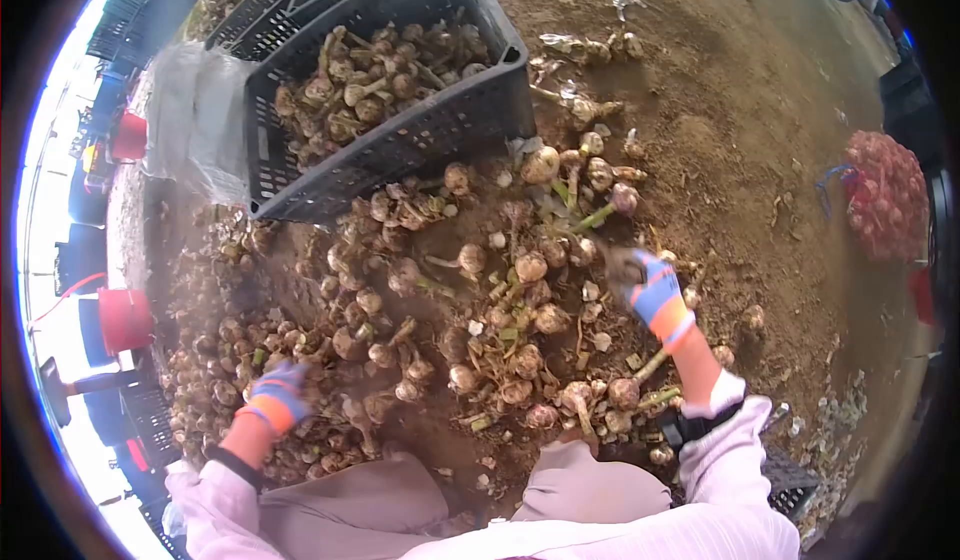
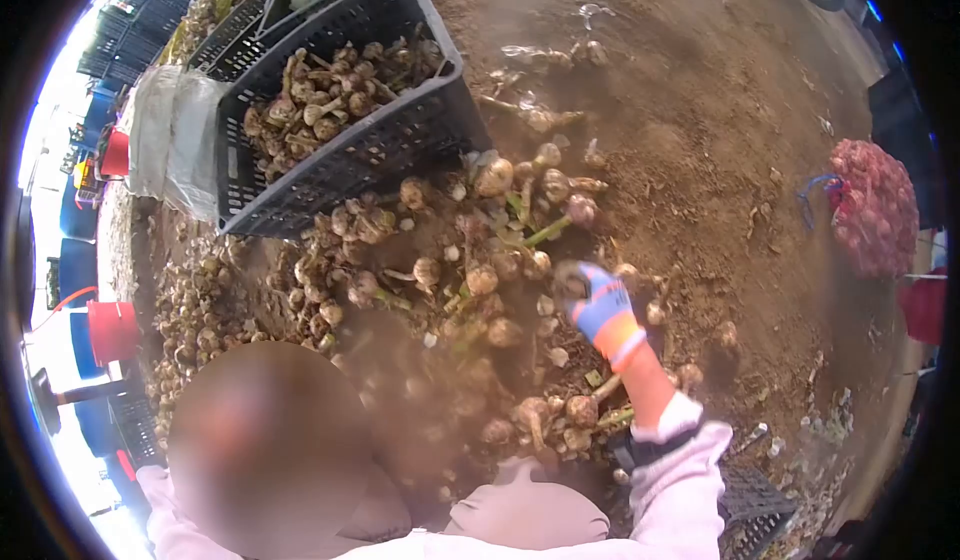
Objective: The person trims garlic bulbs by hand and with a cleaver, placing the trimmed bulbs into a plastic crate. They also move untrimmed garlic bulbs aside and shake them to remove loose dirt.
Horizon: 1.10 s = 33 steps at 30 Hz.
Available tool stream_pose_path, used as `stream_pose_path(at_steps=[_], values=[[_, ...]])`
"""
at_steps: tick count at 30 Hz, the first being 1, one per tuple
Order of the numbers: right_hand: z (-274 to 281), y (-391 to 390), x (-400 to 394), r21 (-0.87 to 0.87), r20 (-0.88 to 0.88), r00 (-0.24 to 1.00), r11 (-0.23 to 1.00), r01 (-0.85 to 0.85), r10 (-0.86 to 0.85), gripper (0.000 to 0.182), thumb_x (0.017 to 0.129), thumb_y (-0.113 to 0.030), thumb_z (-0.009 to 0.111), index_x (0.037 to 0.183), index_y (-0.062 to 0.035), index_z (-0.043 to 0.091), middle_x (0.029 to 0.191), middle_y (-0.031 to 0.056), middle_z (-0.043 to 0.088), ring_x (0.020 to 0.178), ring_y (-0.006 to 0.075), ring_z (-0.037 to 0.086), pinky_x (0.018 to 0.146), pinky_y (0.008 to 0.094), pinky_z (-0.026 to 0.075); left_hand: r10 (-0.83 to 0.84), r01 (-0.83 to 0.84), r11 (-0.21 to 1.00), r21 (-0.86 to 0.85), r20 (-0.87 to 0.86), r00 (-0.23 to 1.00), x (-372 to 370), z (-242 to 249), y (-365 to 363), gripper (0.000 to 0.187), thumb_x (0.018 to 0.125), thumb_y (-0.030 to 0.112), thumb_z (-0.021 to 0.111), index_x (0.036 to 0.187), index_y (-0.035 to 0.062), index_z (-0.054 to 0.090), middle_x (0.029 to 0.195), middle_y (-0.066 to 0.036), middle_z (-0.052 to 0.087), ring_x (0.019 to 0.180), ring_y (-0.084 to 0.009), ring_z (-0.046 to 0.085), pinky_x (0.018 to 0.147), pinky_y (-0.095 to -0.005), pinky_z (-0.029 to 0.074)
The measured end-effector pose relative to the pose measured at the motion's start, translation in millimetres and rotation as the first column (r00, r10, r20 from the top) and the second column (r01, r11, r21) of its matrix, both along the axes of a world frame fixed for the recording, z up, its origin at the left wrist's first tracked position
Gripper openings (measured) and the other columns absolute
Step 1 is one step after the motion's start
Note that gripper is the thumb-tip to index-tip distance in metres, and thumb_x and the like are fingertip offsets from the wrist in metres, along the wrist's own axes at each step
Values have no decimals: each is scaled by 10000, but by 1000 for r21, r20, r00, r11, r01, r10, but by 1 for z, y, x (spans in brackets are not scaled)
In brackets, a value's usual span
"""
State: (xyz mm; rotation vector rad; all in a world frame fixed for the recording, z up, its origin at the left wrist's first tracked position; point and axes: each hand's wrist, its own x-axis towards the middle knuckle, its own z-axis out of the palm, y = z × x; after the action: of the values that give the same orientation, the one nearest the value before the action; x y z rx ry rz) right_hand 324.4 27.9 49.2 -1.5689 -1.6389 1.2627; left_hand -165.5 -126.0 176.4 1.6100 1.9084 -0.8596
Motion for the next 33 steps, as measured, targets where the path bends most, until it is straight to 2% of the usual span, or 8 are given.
stream_pose_path(at_steps=[6,11,14,18,25,29,31,33], values=[[-136,139,-87,-288,-856,422,953,95,-300,318,742,82,543,1043,1,610,926,60,651,784,169,628,693,297,517,307,-557,759,-338,-568,764,-98,49,-62,772,652,502,658,1255,52,486,1270,-202,495,1168,-320,500,956,-378,417],[-98,174,-119,-452,-740,513,887,100,-435,130,838,-161,550,873,-56,619,753,69,616,599,170,565,559,301,491,472,-464,881,-86,122,873,21,25,-1,760,727,573,615,1311,115,451,1250,-161,532,1159,-287,509,964,-355,398],[-66,160,-117,-586,-631,635,810,-13,-446,121,831,-156,551,834,-56,620,698,75,614,522,183,549,495,333,486,664,-664,663,-345,681,309,78,-22,24,654,798,364,686,1324,70,433,1229,-153,549,1090,-207,544,887,-306,444],[-102,136,-112,-641,-628,683,745,-182,-373,122,829,-156,568,820,-46,621,686,86,625,504,221,568,478,365,490,417,-519,827,-215,854,310,129,-79,60,640,801,313,693,1324,58,430,1239,-92,538,1065,-153,531,858,-267,448],[-70,72,-112,-742,-666,401,504,-442,-629,148,780,-119,645,893,-23,645,767,90,653,630,218,627,554,359,510,291,-679,122,-724,680,-673,191,-208,136,637,843,143,650,1380,103,311,1215,-116,534,1040,-207,563,830,-343,482],[-58,32,-118,-105,-533,827,956,-275,180,227,889,-207,479,935,-35,620,830,69,645,706,175,607,659,284,494,423,-864,59,-500,797,-432,217,-203,170,777,761,236,735,1391,103,300,1290,-173,477,1130,-279,525,888,-378,463],[-36,16,-122,-649,-599,701,747,-142,-387,238,888,-229,503,985,-42,615,865,38,633,744,136,590,668,264,492,681,-862,468,194,543,492,231,-179,181,942,656,313,793,1411,111,268,1359,-215,398,1224,-328,443,937,-396,430],[-63,-5,-113,-639,-598,726,748,-177,-339,228,867,-213,559,1002,-40,620,885,7,626,783,101,576,691,239,489,650,-854,498,154,585,485,229,-185,178,967,642,356,773,1418,107,253,1395,-228,343,1276,-342,372,990,-381,389]])
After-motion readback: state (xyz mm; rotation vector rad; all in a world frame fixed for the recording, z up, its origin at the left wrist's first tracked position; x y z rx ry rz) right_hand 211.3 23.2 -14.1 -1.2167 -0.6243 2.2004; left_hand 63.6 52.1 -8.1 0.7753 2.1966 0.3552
